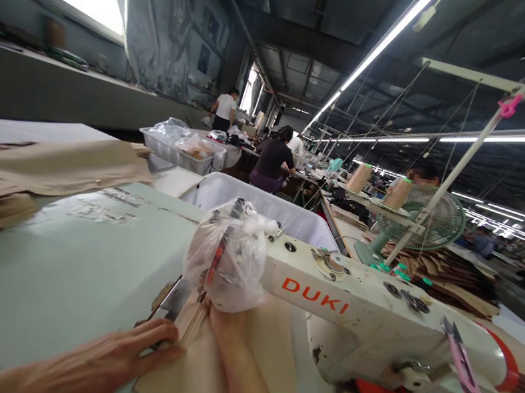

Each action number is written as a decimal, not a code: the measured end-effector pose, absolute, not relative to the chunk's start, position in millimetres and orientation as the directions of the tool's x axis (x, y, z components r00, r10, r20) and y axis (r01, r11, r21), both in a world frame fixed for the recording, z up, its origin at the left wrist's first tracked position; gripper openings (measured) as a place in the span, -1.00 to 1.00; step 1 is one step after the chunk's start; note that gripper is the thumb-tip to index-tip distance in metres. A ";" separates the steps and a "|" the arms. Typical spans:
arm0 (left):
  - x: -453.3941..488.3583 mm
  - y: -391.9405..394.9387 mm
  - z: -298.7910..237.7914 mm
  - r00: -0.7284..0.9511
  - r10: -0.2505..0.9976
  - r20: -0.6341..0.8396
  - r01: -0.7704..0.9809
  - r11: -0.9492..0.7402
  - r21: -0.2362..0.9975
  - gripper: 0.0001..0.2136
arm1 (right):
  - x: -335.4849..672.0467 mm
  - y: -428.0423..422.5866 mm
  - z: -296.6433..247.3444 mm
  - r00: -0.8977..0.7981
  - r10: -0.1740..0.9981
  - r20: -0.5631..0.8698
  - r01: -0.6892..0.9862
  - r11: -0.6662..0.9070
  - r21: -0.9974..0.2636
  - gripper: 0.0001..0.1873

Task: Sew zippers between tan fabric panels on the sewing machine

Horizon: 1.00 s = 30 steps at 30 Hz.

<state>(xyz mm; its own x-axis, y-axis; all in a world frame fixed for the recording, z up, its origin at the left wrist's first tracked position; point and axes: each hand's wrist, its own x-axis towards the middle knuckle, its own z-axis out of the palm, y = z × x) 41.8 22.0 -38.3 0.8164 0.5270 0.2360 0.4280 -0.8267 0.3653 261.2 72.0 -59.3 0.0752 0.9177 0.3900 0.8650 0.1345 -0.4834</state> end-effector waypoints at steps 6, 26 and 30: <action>40.3 30.4 -32.2 0.839 0.497 0.224 0.390 -0.834 0.391 -0.40 | 270.4 11.4 -78.9 -0.165 0.912 0.377 0.819 0.339 -0.463 -0.66; 45.8 84.4 -63.7 0.858 0.438 0.270 0.358 -0.885 0.298 -0.28 | 283.7 33.3 -99.9 -0.266 0.858 0.440 0.869 0.411 -0.275 -0.29; 45.4 87.9 -69.3 0.846 0.429 0.317 0.337 -0.891 0.306 -0.22 | 283.5 35.5 -91.5 -0.240 0.914 0.328 0.872 0.351 -0.341 -0.27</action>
<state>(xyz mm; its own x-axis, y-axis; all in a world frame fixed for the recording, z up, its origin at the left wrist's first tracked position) 45.4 87.9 -69.3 0.8459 0.4287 0.3173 0.3366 -0.8906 0.3059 283.5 35.5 -91.5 -0.2401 0.9137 0.3277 0.8719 0.3514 -0.3410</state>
